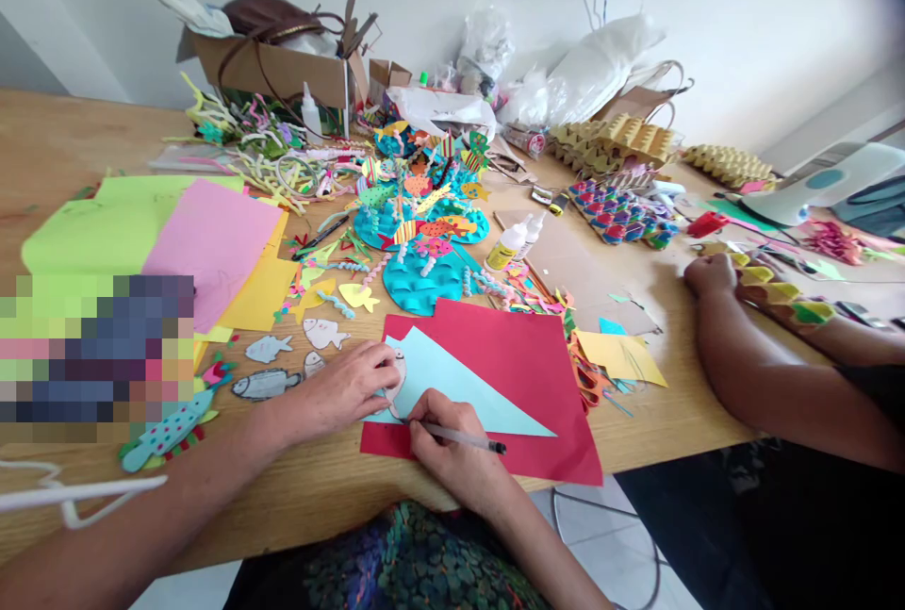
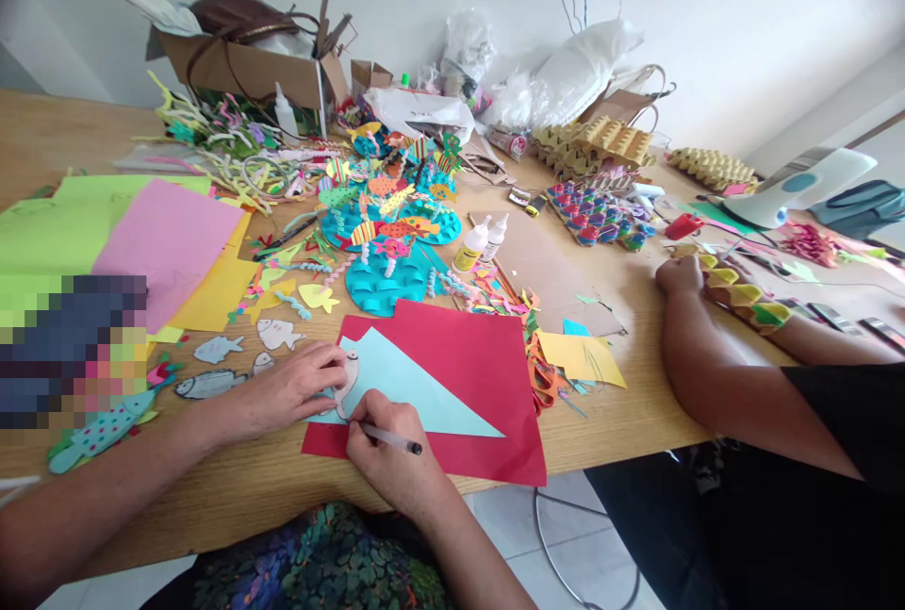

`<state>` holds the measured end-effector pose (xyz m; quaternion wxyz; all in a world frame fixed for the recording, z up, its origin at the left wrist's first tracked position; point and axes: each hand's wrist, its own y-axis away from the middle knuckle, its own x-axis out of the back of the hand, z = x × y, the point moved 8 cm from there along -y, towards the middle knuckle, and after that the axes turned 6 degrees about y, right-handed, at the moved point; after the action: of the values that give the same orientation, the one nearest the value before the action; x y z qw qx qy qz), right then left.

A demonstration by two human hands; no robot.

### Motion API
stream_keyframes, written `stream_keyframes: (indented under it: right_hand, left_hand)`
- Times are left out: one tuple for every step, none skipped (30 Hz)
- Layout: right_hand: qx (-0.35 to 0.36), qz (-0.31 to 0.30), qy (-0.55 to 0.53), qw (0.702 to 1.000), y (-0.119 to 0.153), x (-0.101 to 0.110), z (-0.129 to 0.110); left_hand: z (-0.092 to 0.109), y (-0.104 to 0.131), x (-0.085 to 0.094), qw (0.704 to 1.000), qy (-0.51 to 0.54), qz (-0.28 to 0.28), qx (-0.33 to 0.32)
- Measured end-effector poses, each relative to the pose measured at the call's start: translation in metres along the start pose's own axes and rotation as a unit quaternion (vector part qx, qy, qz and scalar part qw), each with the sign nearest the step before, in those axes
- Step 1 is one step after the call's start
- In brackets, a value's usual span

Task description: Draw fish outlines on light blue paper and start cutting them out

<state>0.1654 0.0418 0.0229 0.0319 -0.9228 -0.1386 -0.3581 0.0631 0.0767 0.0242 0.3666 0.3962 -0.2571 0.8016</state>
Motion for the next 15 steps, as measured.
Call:
stream_keyframes:
  right_hand:
    - [0.000,0.000,0.001,1.000,0.0001,0.0002,0.0002]
    - [0.001,0.000,0.002,1.000,0.0000,0.0003,0.0003]
    - [0.001,0.000,0.003,1.000,-0.0001,0.0004,0.0004]
    - [0.001,0.001,0.003,1.000,-0.0002,0.0005,0.0004]
    - [0.001,0.002,0.002,1.000,-0.0003,0.0004,0.0005]
    - [0.000,0.001,0.000,1.000,-0.0005,0.0001,0.0006]
    - [0.000,0.000,-0.002,1.000,-0.0007,-0.0003,0.0008]
    - [-0.001,-0.001,-0.004,1.000,-0.0008,-0.0007,0.0011]
    - [-0.001,-0.002,-0.007,1.000,-0.0009,-0.0011,0.0015]
    - [-0.001,-0.004,-0.010,1.000,-0.0010,-0.0014,0.0019]
    - [-0.001,-0.005,-0.012,1.000,-0.0011,-0.0017,0.0023]
    - [-0.002,-0.005,-0.012,1.000,-0.0011,-0.0018,0.0028]
    - [-0.002,-0.006,-0.013,1.000,-0.0010,-0.0019,0.0032]
    - [-0.002,-0.006,-0.013,1.000,-0.0010,-0.0019,0.0035]
    - [-0.001,-0.006,-0.012,1.000,-0.0009,-0.0019,0.0035]
  left_hand:
    - [-0.0003,0.0001,-0.0003,1.000,0.001,0.001,-0.002]
    - [-0.0005,0.0003,-0.0004,1.000,0.001,0.003,-0.004]
    - [-0.0007,0.0005,-0.0005,1.000,0.002,0.004,-0.006]
    - [-0.0007,0.0008,-0.0005,1.000,0.002,0.005,-0.007]
    - [-0.0005,0.0010,-0.0005,1.000,0.002,0.005,-0.007]
    - [-0.0001,0.0011,-0.0003,1.000,0.001,0.004,-0.006]
    - [0.0006,0.0011,0.0000,1.000,0.001,0.003,-0.005]
    - [0.0015,0.0009,0.0003,1.000,0.000,0.002,-0.002]
    - [0.0024,0.0006,0.0006,1.000,-0.001,0.001,0.002]
    - [0.0031,0.0001,0.0008,1.000,-0.003,0.000,0.008]
    - [0.0037,-0.0004,0.0008,1.000,-0.006,-0.001,0.016]
    - [0.0041,-0.0009,0.0008,1.000,-0.009,-0.001,0.023]
    - [0.0043,-0.0013,0.0005,0.999,-0.011,0.000,0.030]
    - [0.0045,-0.0017,0.0001,0.999,-0.013,0.002,0.036]
    - [0.0046,-0.0019,-0.0004,0.999,-0.013,0.004,0.039]
